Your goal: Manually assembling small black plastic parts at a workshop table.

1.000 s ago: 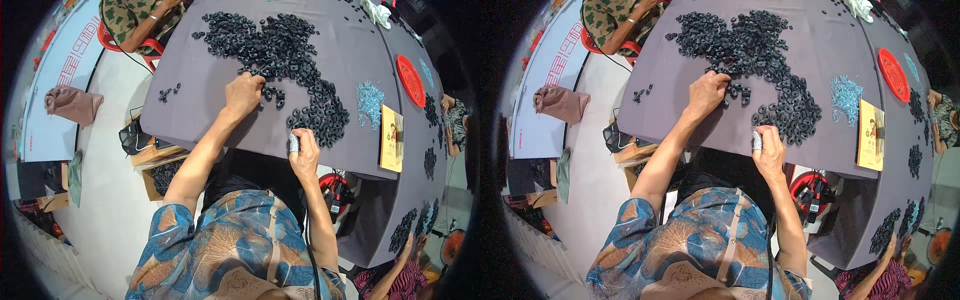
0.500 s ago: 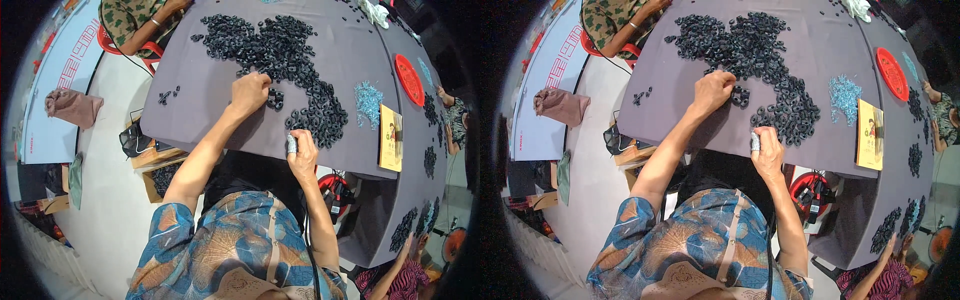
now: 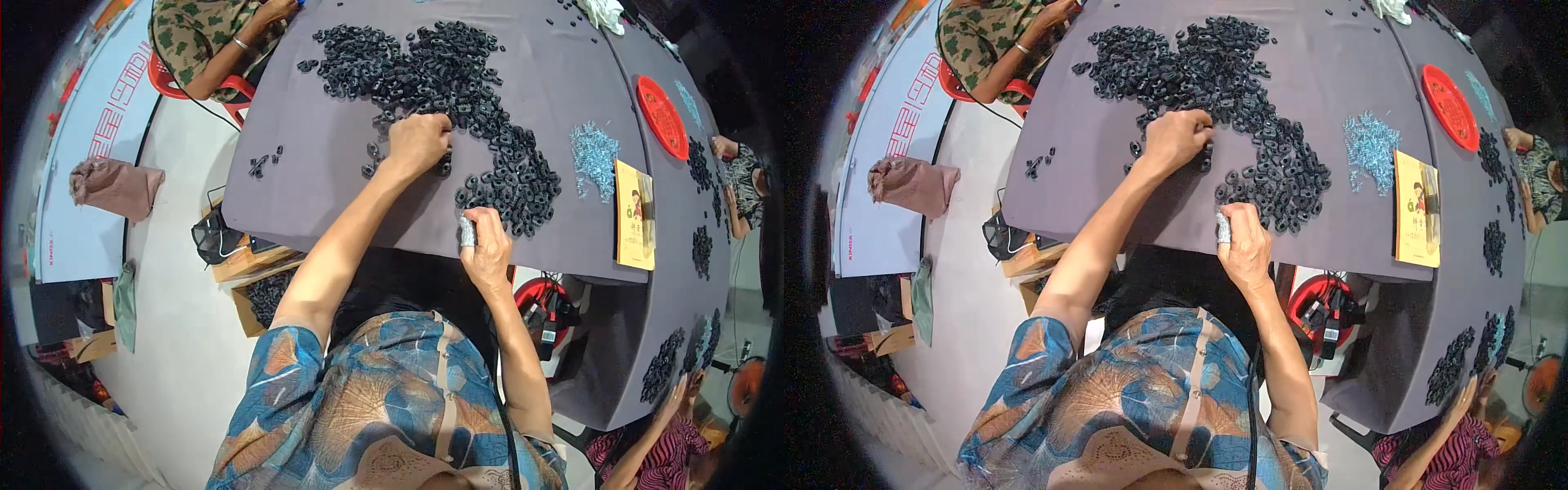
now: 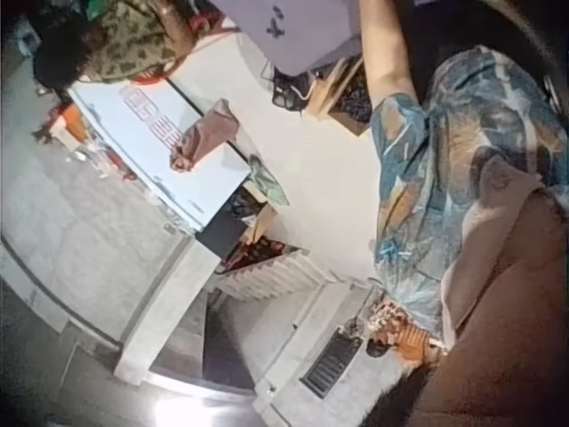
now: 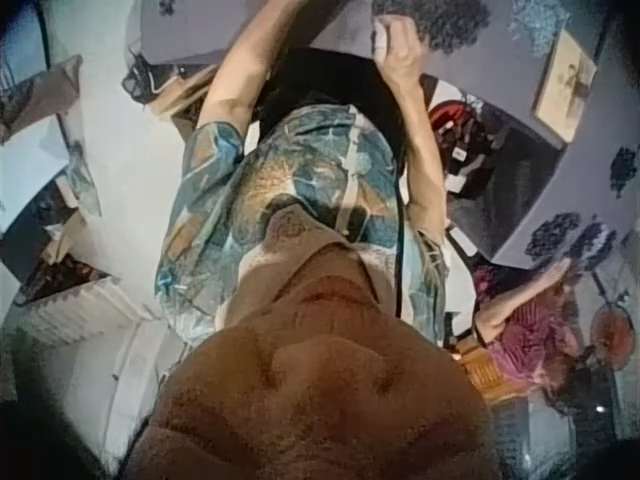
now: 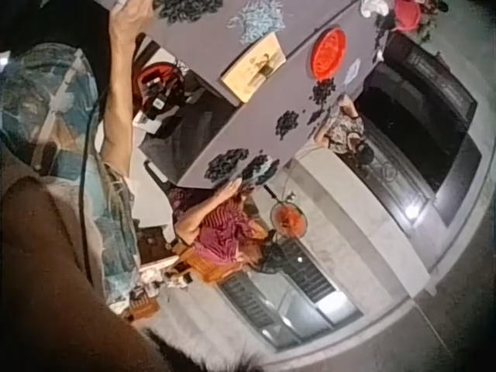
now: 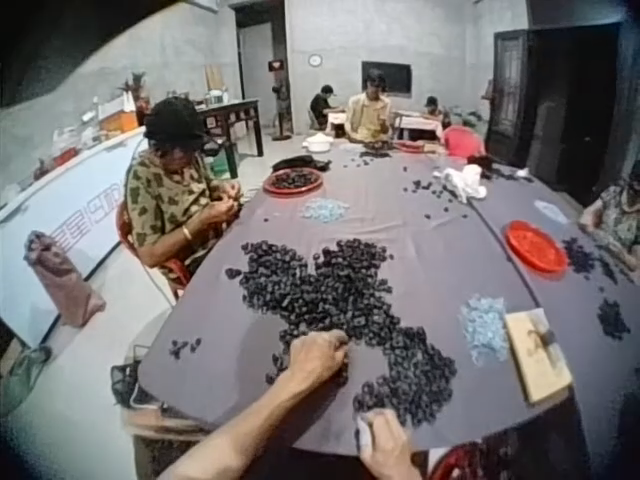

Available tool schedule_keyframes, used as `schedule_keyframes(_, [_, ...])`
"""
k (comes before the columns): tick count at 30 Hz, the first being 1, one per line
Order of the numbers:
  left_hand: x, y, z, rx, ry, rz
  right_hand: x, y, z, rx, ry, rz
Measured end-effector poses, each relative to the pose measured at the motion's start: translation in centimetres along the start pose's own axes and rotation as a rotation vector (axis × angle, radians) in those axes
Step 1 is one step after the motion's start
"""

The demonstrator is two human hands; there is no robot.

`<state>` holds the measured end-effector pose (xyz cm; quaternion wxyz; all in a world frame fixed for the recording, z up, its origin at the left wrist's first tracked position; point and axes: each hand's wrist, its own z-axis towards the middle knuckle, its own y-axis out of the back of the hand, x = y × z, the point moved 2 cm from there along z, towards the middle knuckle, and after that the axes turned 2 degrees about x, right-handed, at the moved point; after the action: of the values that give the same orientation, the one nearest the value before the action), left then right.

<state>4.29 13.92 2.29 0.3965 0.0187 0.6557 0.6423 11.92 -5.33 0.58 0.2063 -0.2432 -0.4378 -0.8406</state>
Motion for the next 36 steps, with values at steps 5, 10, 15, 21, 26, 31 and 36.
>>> schedule_keyframes(5, [2.0,2.5,-1.4,-0.079,0.049,-0.077,-0.2,0.0,-0.1,0.003,0.007,0.012])
schedule_keyframes(10, [2.9,2.5,-3.4,-0.001,0.005,-0.022,0.1,0.1,0.0,-0.002,0.001,0.016])
schedule_keyframes(15, [3.1,3.5,-4.5,0.065,0.043,-0.005,-0.2,-0.1,-0.3,0.004,0.006,-0.008])
schedule_keyframes(21, [3.9,3.2,-4.2,0.001,0.067,-0.039,-0.1,-0.1,-0.2,0.0,0.025,-0.025])
schedule_keyframes(26, [2.1,2.7,-3.3,0.061,0.075,-0.121,-0.1,-0.1,-0.2,0.005,0.011,-0.018])
schedule_keyframes(31, [1.3,1.0,-2.3,-0.041,-0.082,0.029,0.2,-0.1,-0.1,0.009,-0.019,-0.008])
schedule_keyframes(36, [1.8,0.6,-2.4,-0.02,-0.068,0.019,-0.1,-0.1,-0.2,0.015,-0.009,-0.024])
